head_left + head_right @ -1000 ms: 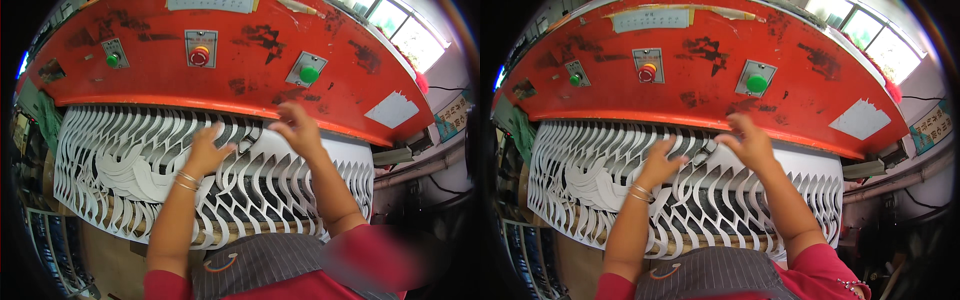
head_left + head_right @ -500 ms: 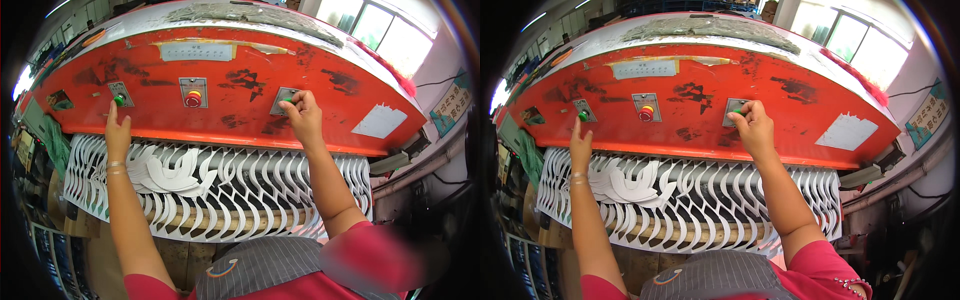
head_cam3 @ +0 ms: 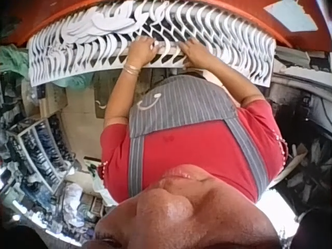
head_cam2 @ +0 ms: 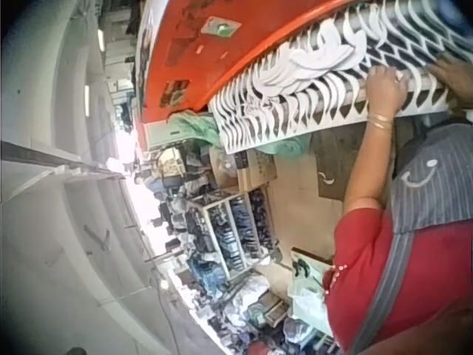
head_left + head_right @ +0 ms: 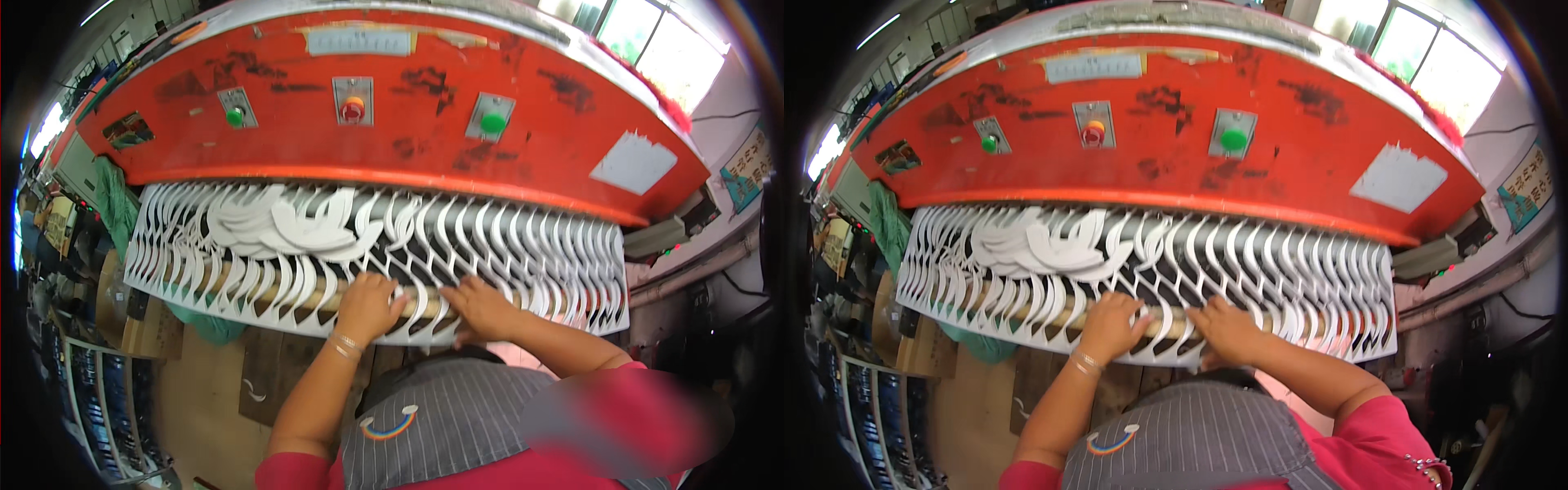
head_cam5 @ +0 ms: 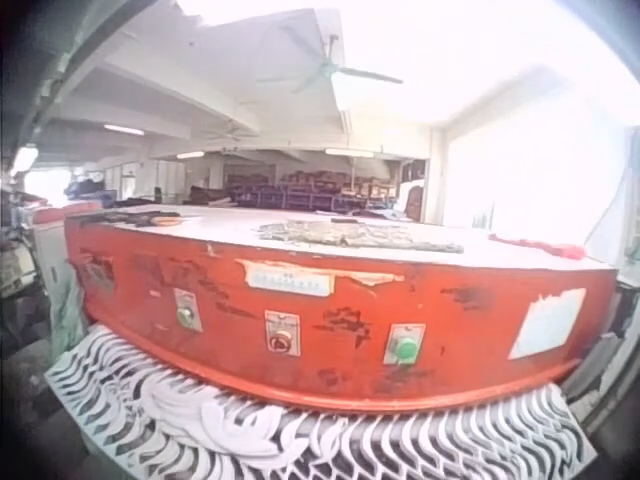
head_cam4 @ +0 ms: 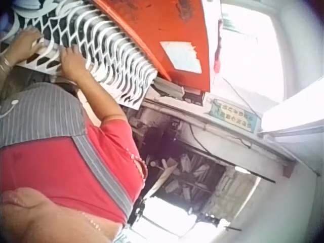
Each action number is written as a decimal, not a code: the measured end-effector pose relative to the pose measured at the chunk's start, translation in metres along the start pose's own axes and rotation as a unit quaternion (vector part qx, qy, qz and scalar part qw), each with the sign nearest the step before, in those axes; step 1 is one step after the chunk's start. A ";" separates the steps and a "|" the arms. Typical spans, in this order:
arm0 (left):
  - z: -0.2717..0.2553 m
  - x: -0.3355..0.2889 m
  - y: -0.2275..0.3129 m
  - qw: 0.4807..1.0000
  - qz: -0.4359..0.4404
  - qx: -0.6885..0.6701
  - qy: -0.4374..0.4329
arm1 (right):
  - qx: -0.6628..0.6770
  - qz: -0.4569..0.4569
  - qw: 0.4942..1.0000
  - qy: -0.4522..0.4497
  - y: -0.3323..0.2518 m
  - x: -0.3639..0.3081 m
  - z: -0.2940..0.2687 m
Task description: Using a die-cutting machine to cut shoe components from white material and packing the finished pieces.
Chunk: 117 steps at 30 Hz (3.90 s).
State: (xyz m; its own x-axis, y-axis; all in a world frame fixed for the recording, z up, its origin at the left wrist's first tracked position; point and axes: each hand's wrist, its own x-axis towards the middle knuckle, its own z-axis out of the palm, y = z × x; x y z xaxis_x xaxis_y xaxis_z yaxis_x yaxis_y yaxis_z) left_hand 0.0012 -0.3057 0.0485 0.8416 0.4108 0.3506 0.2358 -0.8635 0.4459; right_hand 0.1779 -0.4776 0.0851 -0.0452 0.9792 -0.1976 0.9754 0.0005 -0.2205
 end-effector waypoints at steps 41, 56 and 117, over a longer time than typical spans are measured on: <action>0.037 0.026 -0.019 0.997 -0.057 0.030 0.048 | -0.143 -0.112 0.972 0.146 0.190 0.232 -0.041; 0.010 0.086 0.047 0.809 -0.160 -0.565 -0.001 | 0.443 -0.111 0.856 0.241 0.085 0.068 -0.057; -0.014 0.104 -0.056 0.992 -0.060 0.086 0.066 | -0.041 -0.109 0.985 0.126 0.229 0.167 -0.042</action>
State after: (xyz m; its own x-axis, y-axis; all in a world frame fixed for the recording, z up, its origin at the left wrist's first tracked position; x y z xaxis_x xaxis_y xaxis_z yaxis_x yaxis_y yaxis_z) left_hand 0.0691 -0.2104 0.0713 0.7349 0.5382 0.4127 0.4186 -0.8387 0.3483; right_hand 0.4030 -0.3050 0.0418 -0.2100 0.9735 0.0911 0.9631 0.2220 -0.1524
